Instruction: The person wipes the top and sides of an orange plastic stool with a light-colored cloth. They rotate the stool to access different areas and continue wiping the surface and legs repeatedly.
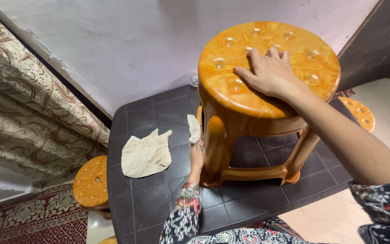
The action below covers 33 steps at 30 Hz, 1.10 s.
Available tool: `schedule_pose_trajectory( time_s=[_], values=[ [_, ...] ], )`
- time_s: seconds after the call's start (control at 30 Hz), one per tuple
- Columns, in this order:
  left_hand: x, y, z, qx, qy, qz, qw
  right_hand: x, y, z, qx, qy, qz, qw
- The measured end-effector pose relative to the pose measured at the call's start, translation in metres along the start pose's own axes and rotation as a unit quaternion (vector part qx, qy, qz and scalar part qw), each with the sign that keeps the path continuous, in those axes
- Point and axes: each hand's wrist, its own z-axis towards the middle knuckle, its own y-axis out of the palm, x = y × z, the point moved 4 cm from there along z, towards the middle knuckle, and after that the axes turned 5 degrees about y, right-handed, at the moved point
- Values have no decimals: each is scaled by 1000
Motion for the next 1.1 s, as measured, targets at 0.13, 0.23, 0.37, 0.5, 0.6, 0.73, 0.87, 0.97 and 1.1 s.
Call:
schedule_pose_trajectory(
  time_s=[0.13, 0.23, 0.37, 0.5, 0.6, 0.73, 0.87, 0.97, 1.1],
  values=[
    [-24, 7, -81, 15, 147, 343, 928, 3, -13, -9, -21, -24, 22, 999],
    [-35, 24, -144, 50, 87, 337, 936, -1, -24, -14, -56, -53, 25, 997],
    [-12, 43, -203, 92, -18, 144, 985, -13, -35, -17, -82, -128, 50, 987],
    [57, 32, -182, 108, 63, 91, 988, -24, -36, -17, -67, -194, 47, 978],
    [107, 12, -114, 169, 80, -7, 982, -24, -37, -17, -50, -207, 40, 976],
    [122, -16, -26, 102, 67, 103, 987, -25, -38, -19, -46, -211, 27, 976],
    [82, -25, 4, 87, 140, 211, 963, -26, -40, -20, -31, -229, 23, 973],
    [34, -9, -27, 32, 31, 234, 971, -28, -43, -22, -22, -243, 19, 970],
    [40, -1, -138, 103, 139, 20, 985, -31, -42, -22, -47, -223, 14, 974]
  ],
)
